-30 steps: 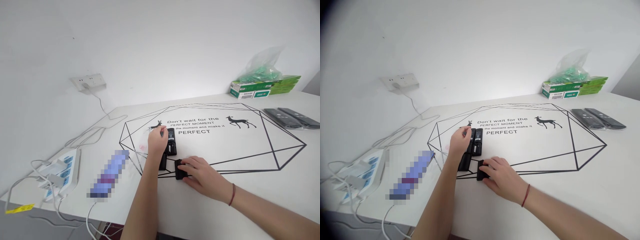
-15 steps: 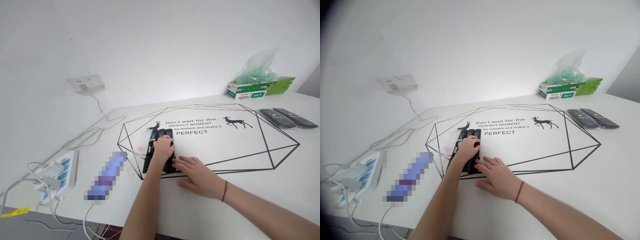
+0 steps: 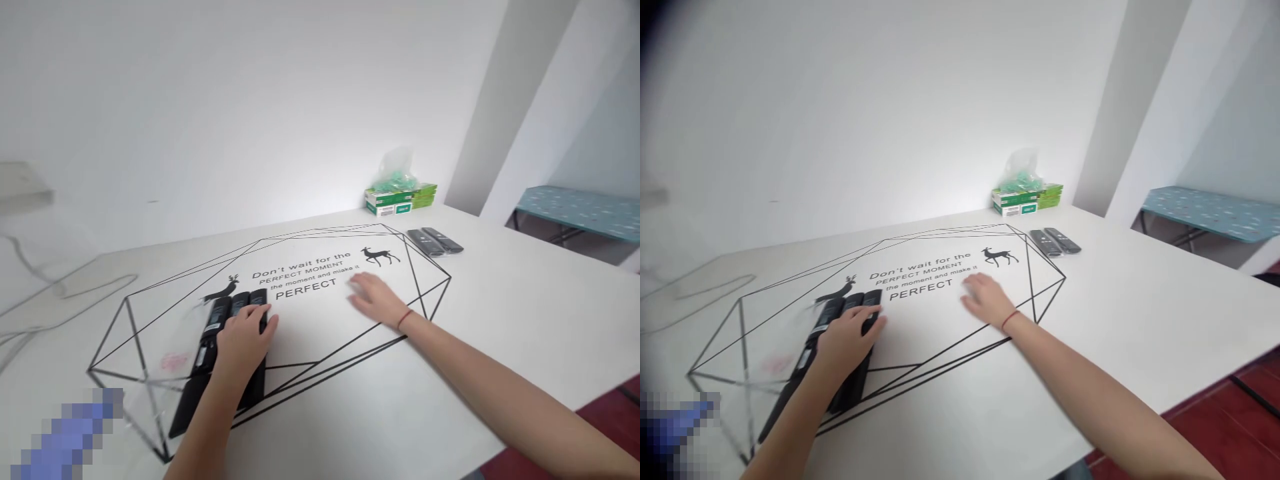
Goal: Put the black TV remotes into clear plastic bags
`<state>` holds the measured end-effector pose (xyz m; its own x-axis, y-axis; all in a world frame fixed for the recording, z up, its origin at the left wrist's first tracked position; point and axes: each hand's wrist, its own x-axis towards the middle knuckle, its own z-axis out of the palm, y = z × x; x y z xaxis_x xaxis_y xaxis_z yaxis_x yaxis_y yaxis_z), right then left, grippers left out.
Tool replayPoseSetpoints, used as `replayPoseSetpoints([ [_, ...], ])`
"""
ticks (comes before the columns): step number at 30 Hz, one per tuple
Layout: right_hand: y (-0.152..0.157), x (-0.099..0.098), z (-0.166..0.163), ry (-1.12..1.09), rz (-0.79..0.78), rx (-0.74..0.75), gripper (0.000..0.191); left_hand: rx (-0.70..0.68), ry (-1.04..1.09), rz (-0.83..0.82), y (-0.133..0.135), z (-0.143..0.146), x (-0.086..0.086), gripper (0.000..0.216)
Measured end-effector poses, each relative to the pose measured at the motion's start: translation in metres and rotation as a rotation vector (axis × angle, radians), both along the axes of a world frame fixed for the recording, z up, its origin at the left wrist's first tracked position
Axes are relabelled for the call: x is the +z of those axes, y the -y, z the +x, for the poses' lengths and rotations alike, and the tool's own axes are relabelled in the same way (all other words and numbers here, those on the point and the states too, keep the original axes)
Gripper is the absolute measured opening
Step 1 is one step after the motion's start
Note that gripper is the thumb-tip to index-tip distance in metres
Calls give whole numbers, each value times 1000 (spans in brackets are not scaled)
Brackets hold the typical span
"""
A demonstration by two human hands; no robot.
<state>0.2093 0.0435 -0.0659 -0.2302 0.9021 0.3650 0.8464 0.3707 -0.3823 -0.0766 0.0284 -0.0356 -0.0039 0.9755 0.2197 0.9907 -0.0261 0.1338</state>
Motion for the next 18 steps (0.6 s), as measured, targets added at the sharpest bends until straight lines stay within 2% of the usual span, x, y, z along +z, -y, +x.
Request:
replayPoseSetpoints([
  [4,-30,-7,90,-42,23,-489,39,-92,20,100,-3,3,-6,45],
  [6,-36,-8,122,-77,29,-698,45,-139,33,114,-3,6,-8,45],
  [8,-39,-7,143,-106,12,-839,46,-173,46,137,-2,9,-10,43],
  [10,-41,-7,154,-126,-18,-910,41,-218,67,160,0,13,-11,42],
  [14,-44,-6,155,-153,-72,-927,32,-278,123,183,4,20,-12,39],
  [18,-45,-4,147,-210,-83,-964,44,-317,157,201,7,25,-11,36],
])
